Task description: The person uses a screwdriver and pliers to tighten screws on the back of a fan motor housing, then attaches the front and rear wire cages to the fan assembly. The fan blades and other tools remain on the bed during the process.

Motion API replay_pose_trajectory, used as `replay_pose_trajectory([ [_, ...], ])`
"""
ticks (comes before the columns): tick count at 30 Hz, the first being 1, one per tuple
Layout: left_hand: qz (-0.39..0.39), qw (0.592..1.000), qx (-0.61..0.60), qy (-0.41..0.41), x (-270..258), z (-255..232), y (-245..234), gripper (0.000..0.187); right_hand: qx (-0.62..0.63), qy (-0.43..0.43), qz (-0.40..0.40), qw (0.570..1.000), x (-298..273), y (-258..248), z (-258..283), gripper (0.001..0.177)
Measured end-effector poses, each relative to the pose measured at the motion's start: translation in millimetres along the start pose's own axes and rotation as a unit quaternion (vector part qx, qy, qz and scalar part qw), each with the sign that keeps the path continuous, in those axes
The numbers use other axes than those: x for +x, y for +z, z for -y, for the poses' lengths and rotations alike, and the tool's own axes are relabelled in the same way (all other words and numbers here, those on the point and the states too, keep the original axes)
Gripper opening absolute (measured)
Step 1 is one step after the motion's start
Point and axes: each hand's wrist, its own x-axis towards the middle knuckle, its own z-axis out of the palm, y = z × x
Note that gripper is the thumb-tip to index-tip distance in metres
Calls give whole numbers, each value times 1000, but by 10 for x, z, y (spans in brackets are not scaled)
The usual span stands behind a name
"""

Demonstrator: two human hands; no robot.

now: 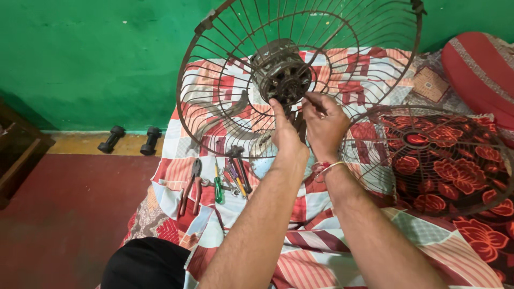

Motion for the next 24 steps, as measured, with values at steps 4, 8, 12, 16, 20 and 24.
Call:
replay_pose_trajectory([
  [4, 27, 1000, -13, 3, -62, -6, 13, 71, 26, 47, -3, 999, 47, 42, 36, 17],
  [8, 39, 999, -4, 14, -69, -17, -26, 70, 30, 44, -3, 999, 36, 45, 23, 13],
  [12, 61, 998, -16, 15, -29, 8, -31, 70, 54, 11, 11, 998, 28, 11, -35, 13],
  [16, 38, 999, -12, 16, -18, 13, -20, 69, 38, -14, -4, 999, 26, 25, -59, 13],
  [20, -7, 1000, -11, 19, -57, 10, 30, 67, 68, 19, -4, 997, 18, 27, -16, 14],
  [24, 9, 999, -39, 23, -80, 9, 47, 64, 72, 34, 6, 997, -3, 24, 35, 14],
])
